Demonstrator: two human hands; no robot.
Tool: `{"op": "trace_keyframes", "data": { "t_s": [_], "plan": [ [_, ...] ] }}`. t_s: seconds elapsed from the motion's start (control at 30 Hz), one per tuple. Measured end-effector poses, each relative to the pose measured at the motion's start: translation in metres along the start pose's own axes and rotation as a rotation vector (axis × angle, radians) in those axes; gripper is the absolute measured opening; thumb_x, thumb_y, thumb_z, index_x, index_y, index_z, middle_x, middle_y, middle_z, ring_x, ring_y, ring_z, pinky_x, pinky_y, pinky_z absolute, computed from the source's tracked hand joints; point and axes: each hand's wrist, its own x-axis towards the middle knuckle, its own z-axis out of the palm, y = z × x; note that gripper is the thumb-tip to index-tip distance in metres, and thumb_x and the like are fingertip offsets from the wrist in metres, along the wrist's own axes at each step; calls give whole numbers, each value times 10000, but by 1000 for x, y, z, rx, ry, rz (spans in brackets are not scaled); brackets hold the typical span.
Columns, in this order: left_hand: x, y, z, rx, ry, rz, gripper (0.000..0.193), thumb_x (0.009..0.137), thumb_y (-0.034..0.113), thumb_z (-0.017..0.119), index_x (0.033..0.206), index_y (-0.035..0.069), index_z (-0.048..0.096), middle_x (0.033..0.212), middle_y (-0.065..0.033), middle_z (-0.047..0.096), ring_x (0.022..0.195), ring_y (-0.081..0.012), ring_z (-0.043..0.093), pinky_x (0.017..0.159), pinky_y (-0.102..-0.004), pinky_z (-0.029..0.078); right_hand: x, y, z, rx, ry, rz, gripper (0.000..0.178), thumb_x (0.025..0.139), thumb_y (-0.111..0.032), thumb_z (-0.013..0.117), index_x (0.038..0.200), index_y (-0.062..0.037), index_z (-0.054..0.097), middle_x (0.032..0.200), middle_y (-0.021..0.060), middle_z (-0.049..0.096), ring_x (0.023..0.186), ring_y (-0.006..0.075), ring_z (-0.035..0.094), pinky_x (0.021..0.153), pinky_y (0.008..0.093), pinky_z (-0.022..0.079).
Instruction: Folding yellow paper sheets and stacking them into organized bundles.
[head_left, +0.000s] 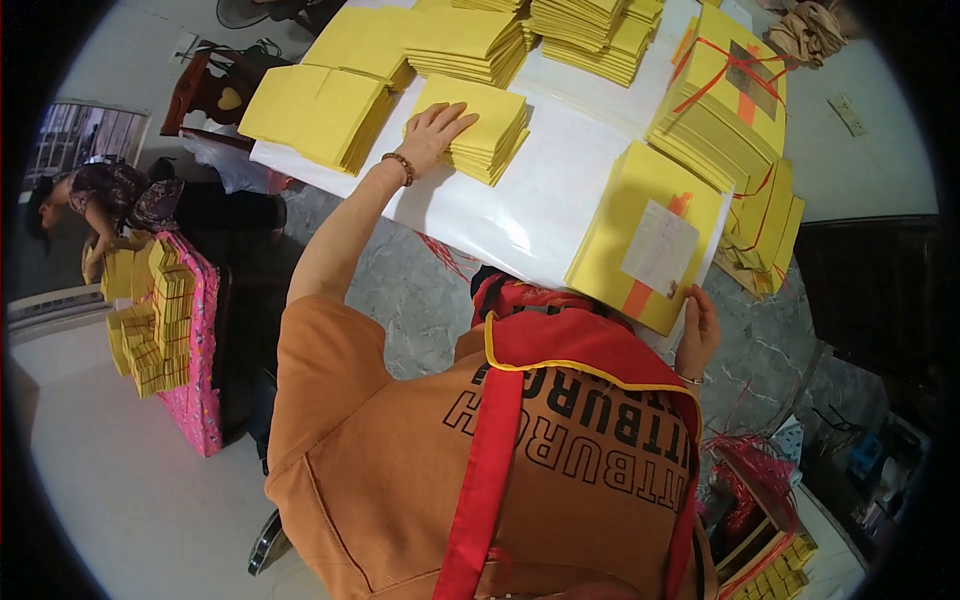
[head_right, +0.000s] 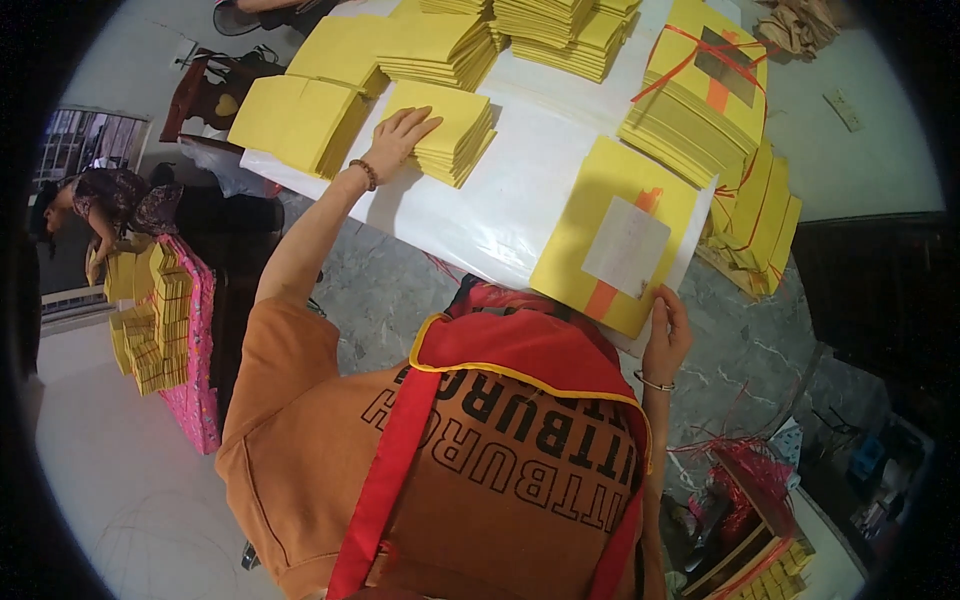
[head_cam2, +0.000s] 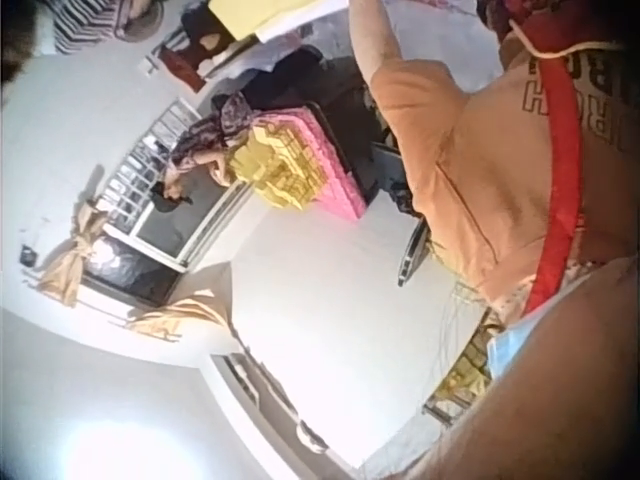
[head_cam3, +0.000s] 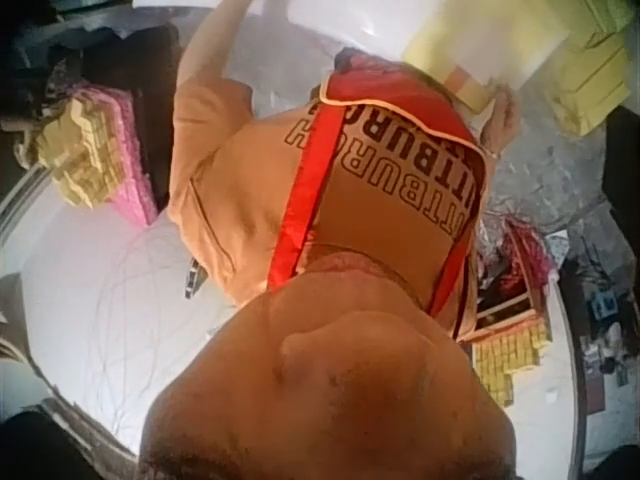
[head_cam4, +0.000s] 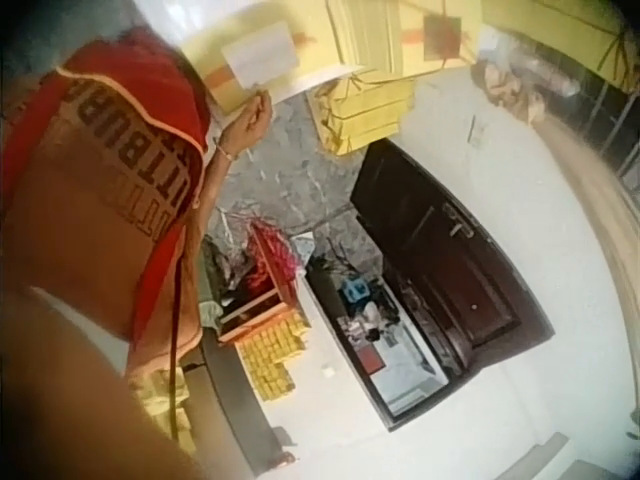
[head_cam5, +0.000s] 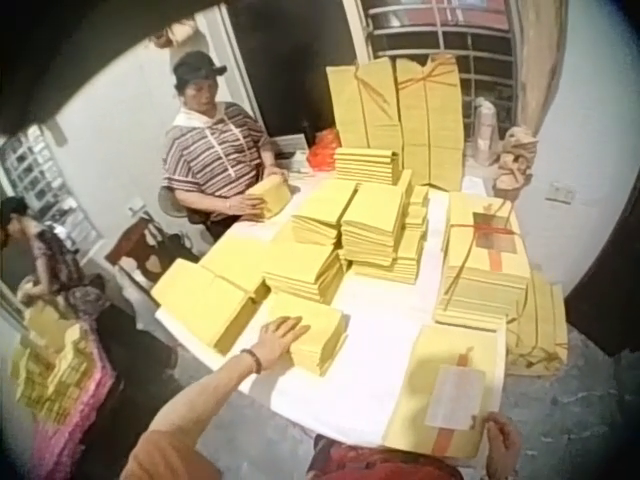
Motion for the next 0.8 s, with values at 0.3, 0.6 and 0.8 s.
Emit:
{"op": "trace_keyframes", "data": {
  "t_s": [0.3, 0.6, 0.8],
  "plan": [
    [13, -15, -43, 7, -58, 73, 803, 684, 130, 673, 1384, 250, 299, 1403, -91, 344, 1278, -309, 322, 1023, -464, 295, 7, -4, -1, -18, -19, -55, 224, 906, -132, 538, 1073, -2, 610, 1015, 72, 638, 908, 129, 585, 799, 259, 453],
    [12, 126, -58, -462, 398, 350, 409, 660, 26, 551, 1065, 49, 600, 1046, -143, 611, 928, -329, 567, 816, -412, 460, 3, 0, -10, -218, -30, -175, 197, 862, -97, 580, 1038, -19, 622, 1051, 90, 623, 997, 202, 565, 873, 319, 425],
    [-3, 228, -30, -477, 174, 633, 460, 701, 287, 675, 1110, 98, 577, 1144, -99, 529, 1055, -278, 477, 848, -402, 388, 8, -4, 1, -361, -102, -285, 198, 795, -69, 626, 989, -32, 637, 1029, 105, 614, 989, 246, 568, 858, 330, 431]
  ]
}}
